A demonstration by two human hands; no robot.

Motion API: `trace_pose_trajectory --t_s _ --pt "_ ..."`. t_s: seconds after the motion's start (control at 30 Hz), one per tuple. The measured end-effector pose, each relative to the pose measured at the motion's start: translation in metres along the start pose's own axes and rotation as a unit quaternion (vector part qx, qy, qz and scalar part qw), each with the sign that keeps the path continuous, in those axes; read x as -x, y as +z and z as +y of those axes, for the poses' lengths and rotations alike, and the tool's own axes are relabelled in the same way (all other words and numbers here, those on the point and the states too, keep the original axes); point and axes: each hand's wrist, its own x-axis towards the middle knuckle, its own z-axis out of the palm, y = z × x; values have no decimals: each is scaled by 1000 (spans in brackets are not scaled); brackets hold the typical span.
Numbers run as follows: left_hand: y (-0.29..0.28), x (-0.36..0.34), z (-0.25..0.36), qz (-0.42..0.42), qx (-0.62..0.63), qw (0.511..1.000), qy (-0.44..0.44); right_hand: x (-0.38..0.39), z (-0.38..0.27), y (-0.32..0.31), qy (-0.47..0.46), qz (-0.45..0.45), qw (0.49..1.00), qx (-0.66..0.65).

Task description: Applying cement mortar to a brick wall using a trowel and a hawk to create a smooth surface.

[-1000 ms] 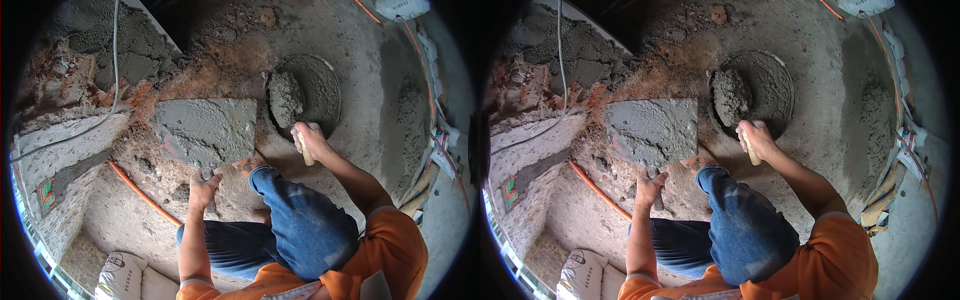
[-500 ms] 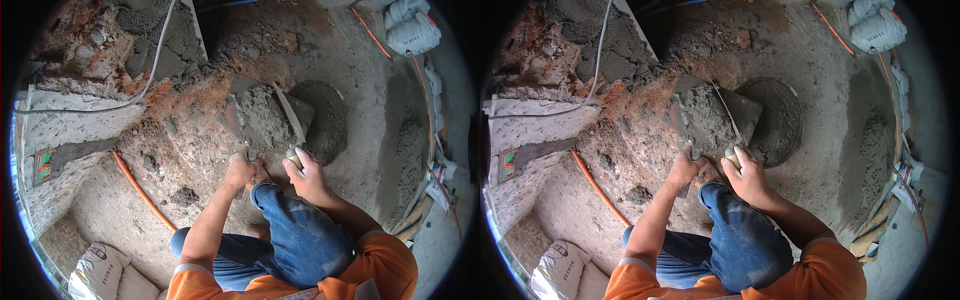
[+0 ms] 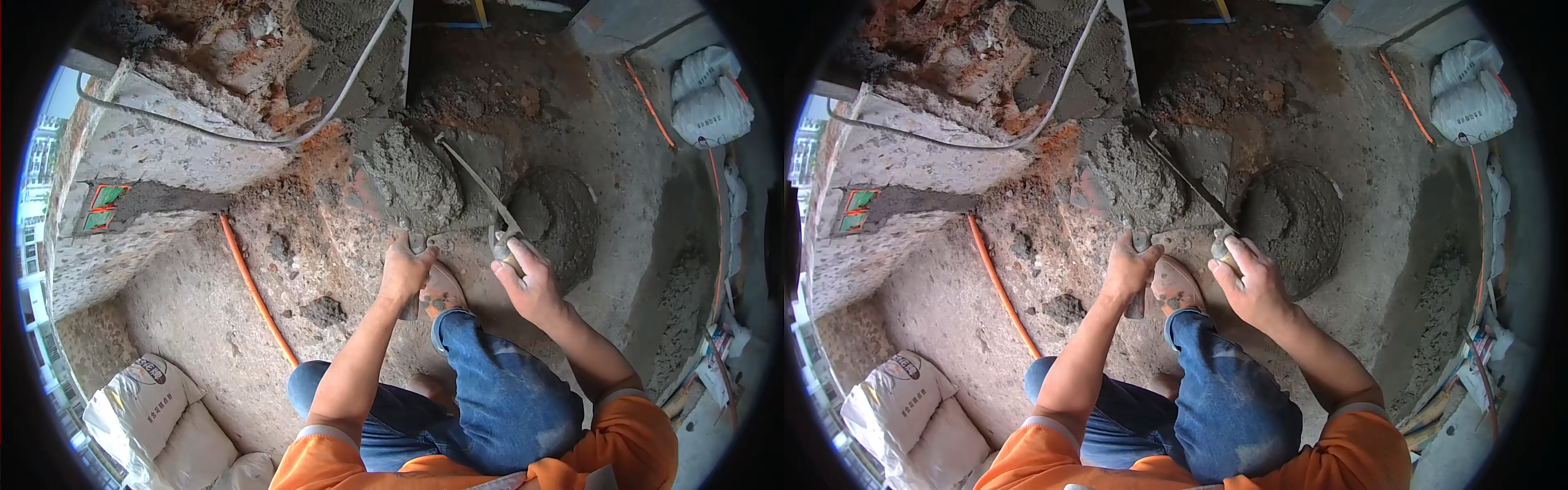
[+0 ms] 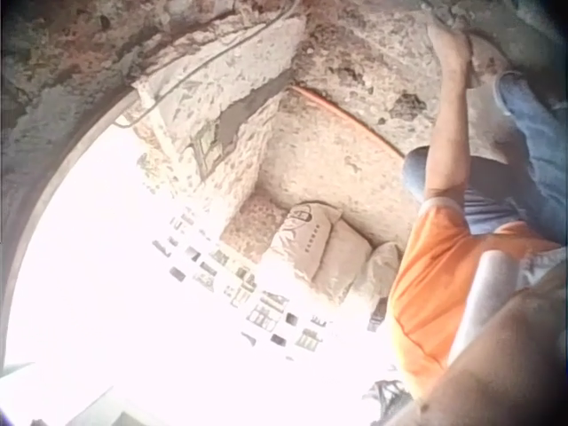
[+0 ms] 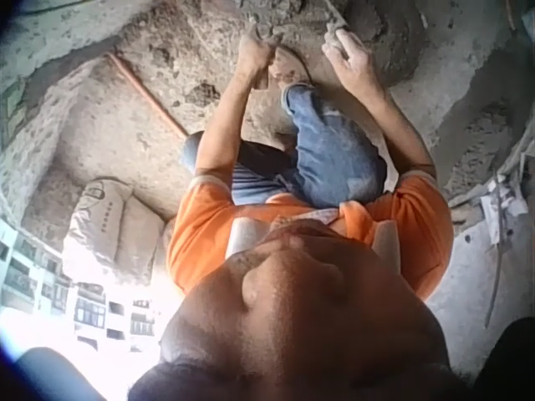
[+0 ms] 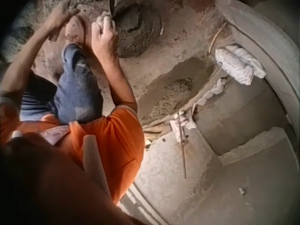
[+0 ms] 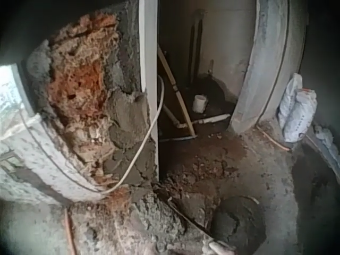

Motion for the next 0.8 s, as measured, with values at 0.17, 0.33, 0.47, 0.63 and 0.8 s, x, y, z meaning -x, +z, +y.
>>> trace_pose_trajectory --t_s 0.17,0.33,0.47,0.63,0.8 --pt "4 11 15 5 -37 999 33 9 22 -40 -80 -130 951 270" --pt "43 53 -37 72 -133 964 217 -29 11 -36 -123 -38 956 265" --pt "43 4 -30 -8 -28 998 53 -28 3 -15 14 -37 999 -32" --pt "23 -2 15 18 5 999 41 -29 10 -66 -66 2 989 129" --pt "4 13 23 63 -93 976 188 -61 -8 -106 -183 -47 926 326"
